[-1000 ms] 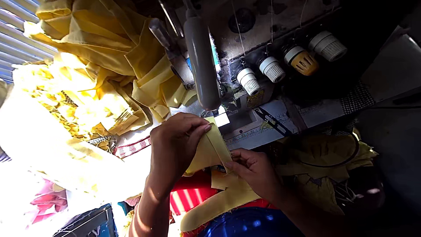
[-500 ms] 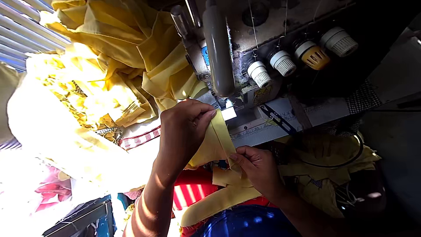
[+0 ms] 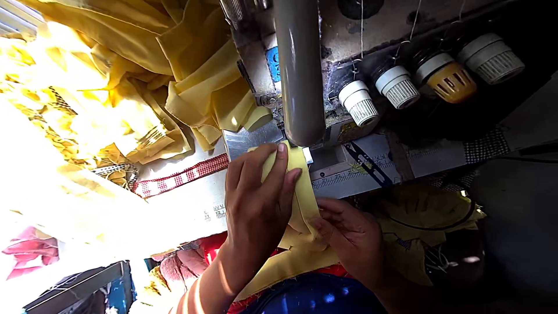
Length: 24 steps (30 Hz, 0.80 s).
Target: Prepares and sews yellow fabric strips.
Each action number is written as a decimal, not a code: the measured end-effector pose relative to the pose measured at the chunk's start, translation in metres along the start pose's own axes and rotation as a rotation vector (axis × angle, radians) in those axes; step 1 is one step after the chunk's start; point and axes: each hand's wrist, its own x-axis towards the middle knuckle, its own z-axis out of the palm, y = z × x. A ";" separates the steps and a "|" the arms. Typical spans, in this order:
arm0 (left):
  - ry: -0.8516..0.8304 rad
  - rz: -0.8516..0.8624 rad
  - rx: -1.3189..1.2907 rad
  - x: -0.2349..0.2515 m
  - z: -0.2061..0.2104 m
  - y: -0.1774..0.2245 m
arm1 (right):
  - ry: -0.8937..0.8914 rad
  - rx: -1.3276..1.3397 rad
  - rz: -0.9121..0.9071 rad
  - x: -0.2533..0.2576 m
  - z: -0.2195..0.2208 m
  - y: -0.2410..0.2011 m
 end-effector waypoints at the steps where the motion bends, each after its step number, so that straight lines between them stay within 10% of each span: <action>1: -0.004 -0.001 -0.004 0.004 0.001 -0.001 | 0.008 -0.007 -0.009 0.003 0.001 -0.001; 17: -0.201 0.077 -0.041 0.032 -0.008 -0.030 | 0.043 -0.096 -0.069 0.022 0.007 -0.003; 24: -0.016 -0.304 -0.241 -0.056 -0.014 -0.051 | -0.002 -0.107 -0.030 0.024 0.001 0.010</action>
